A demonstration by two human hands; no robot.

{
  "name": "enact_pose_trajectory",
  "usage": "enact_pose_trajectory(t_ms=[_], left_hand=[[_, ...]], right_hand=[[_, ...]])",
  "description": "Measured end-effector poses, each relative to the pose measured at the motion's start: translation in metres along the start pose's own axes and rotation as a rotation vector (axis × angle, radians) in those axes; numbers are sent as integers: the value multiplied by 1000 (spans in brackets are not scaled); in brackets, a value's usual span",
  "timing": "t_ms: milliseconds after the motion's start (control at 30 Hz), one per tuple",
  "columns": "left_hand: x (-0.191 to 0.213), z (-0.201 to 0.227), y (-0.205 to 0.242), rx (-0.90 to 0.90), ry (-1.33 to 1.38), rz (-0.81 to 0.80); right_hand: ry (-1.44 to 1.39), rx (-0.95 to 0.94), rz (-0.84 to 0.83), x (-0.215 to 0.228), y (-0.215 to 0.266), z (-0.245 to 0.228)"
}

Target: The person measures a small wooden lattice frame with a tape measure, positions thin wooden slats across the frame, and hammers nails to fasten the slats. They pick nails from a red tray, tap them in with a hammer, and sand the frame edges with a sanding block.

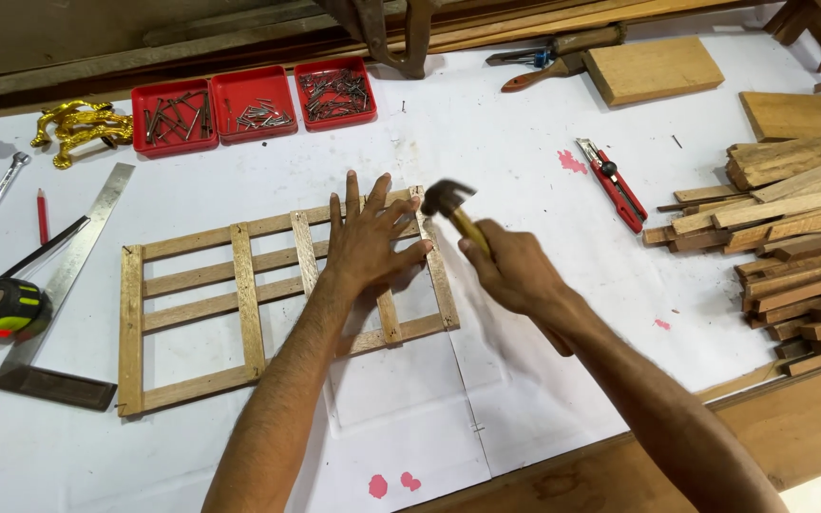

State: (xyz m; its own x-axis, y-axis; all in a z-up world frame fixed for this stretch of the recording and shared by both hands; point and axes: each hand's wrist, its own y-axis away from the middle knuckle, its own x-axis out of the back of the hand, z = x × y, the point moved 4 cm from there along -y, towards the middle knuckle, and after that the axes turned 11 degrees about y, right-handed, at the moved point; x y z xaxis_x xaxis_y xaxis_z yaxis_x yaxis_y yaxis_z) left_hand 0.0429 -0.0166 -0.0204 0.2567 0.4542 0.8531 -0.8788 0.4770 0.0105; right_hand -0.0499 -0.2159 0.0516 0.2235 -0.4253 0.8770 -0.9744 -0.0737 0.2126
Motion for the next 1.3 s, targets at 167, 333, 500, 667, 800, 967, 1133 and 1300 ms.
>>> enact_pose_trajectory(t_ms=[167, 333, 500, 667, 800, 967, 1133, 1300], left_hand=[[5, 4, 1, 27, -20, -12], [22, 29, 5, 103, -42, -92], [14, 71, 1, 8, -218, -23], [-6, 175, 17, -183, -44, -102], [-49, 213, 13, -315, 77, -145], [-95, 221, 3, -371, 79, -133], [-92, 226, 6, -371, 61, -114], [-43, 221, 27, -392, 68, -19]], right_hand=[[-23, -26, 54, 12, 5, 6], [18, -48, 159, 34, 30, 30], [71, -76, 279, 48, 64, 70], [125, -129, 288, 51, 97, 110], [147, -142, 332, 48, 118, 142], [179, -163, 314, 31, 131, 181], [204, -136, 314, 41, 134, 178], [100, 69, 557, 62, 127, 146]])
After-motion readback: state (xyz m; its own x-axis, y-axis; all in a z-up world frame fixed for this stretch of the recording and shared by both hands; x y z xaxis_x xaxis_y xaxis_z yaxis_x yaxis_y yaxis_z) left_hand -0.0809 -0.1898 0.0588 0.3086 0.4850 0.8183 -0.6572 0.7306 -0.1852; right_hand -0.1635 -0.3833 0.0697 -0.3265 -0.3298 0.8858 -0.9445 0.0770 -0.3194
